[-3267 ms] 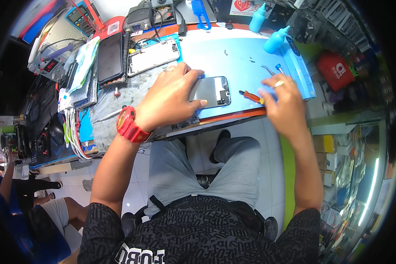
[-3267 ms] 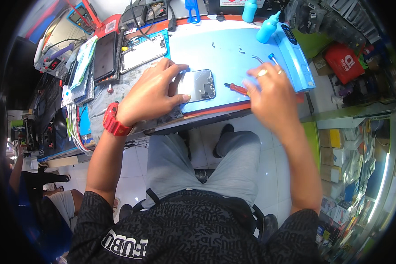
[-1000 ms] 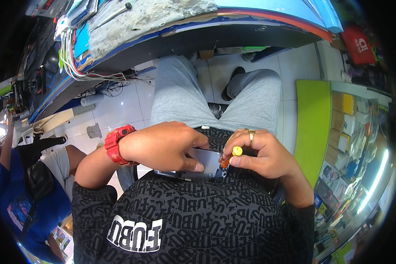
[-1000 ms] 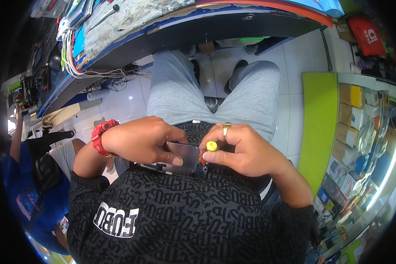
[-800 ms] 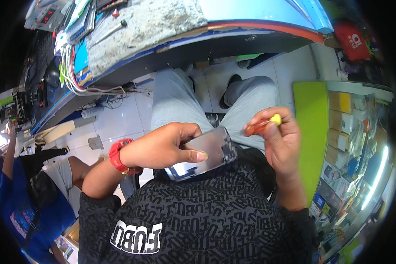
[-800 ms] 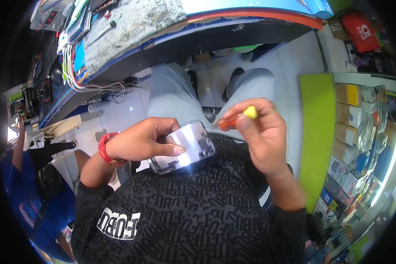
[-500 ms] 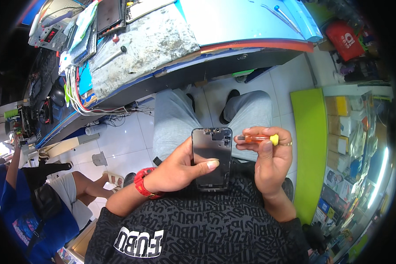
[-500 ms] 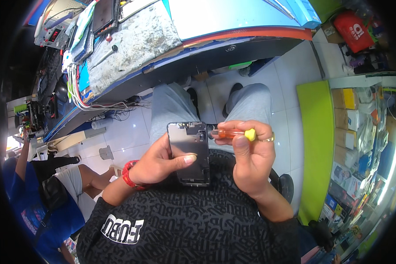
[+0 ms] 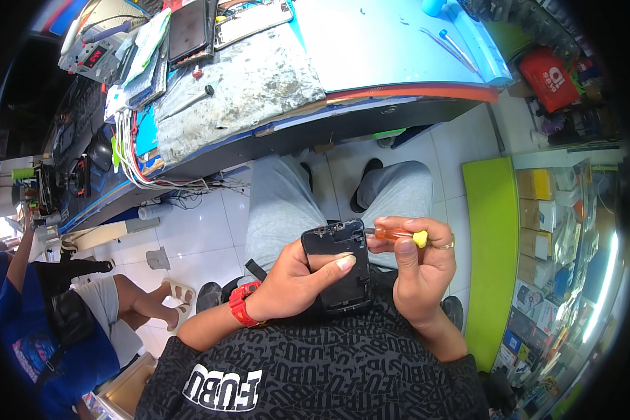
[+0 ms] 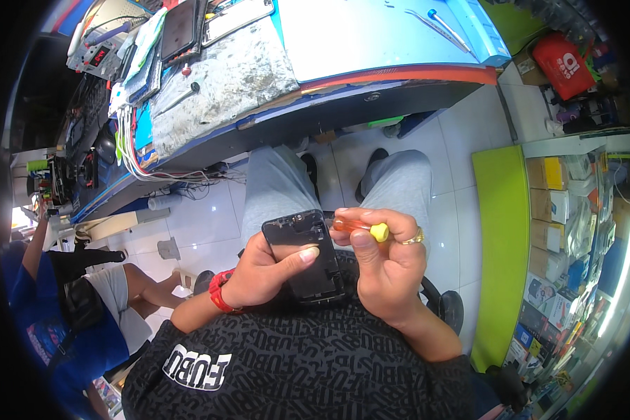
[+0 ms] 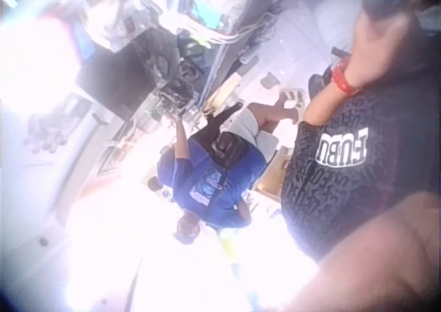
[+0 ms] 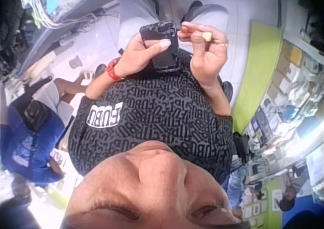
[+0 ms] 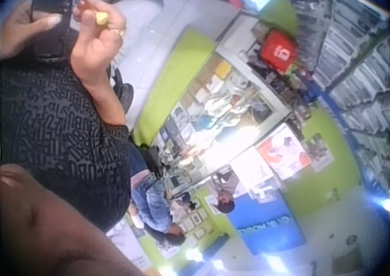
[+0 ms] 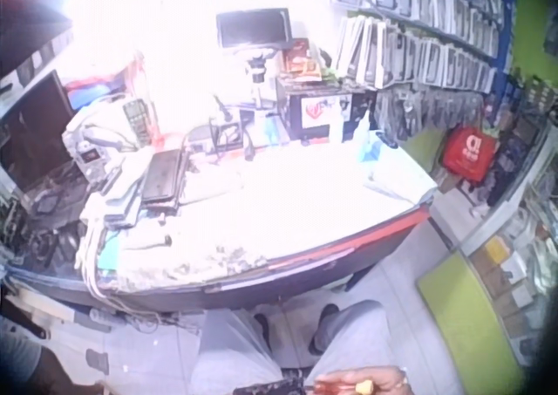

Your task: The person uses a screwdriver and tweezers to remove components from the interior of an open mobile phone, applying liquid from a small blue bottle and carefully prying at parts by hand.

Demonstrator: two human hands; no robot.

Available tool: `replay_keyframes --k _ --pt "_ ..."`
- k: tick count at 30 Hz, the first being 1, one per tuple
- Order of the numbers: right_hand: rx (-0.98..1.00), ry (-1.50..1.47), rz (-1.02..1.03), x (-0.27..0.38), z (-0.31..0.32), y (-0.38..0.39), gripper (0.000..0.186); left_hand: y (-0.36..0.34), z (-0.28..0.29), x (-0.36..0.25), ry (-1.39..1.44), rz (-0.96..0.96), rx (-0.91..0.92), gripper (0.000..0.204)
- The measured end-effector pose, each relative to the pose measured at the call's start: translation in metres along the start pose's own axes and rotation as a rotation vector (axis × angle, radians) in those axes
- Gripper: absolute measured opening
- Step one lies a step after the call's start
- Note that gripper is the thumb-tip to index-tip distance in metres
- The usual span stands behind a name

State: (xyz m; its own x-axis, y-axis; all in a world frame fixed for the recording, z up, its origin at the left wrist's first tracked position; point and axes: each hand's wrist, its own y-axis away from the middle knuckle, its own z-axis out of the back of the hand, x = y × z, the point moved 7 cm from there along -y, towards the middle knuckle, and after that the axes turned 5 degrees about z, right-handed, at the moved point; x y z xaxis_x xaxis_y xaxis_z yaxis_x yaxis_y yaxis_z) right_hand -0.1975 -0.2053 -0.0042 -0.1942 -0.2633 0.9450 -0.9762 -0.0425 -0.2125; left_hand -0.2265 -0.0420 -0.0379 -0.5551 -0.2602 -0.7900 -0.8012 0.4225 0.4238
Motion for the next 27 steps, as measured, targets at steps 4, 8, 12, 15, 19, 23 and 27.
replay_keyframes --k 4,8,12,15,19,23,27 --pt "0.007 0.074 0.028 0.001 -0.001 -0.001 0.020 0.001 -0.003 -0.002 -0.007 -0.013 -0.006 0.035" --pt "0.010 0.081 0.029 0.003 -0.002 -0.002 0.021 0.001 -0.003 -0.001 -0.037 -0.046 0.015 0.036" --pt "0.015 0.099 0.036 0.005 -0.003 -0.003 0.020 0.000 -0.006 -0.007 -0.103 -0.106 0.015 0.039" --pt "0.017 0.111 0.035 0.005 -0.003 -0.003 0.020 0.001 -0.005 -0.008 -0.167 -0.128 -0.008 0.045" --pt "0.023 0.130 0.029 0.006 -0.003 -0.004 0.019 0.002 -0.006 -0.010 -0.212 -0.168 -0.063 0.049" --pt "0.015 0.108 -0.035 0.005 0.001 -0.005 0.018 0.002 -0.005 -0.017 -0.366 -0.204 -0.090 0.047" --pt "0.031 0.142 -0.062 0.006 0.001 -0.008 0.017 0.001 -0.004 -0.014 -0.373 -0.196 -0.088 0.046"
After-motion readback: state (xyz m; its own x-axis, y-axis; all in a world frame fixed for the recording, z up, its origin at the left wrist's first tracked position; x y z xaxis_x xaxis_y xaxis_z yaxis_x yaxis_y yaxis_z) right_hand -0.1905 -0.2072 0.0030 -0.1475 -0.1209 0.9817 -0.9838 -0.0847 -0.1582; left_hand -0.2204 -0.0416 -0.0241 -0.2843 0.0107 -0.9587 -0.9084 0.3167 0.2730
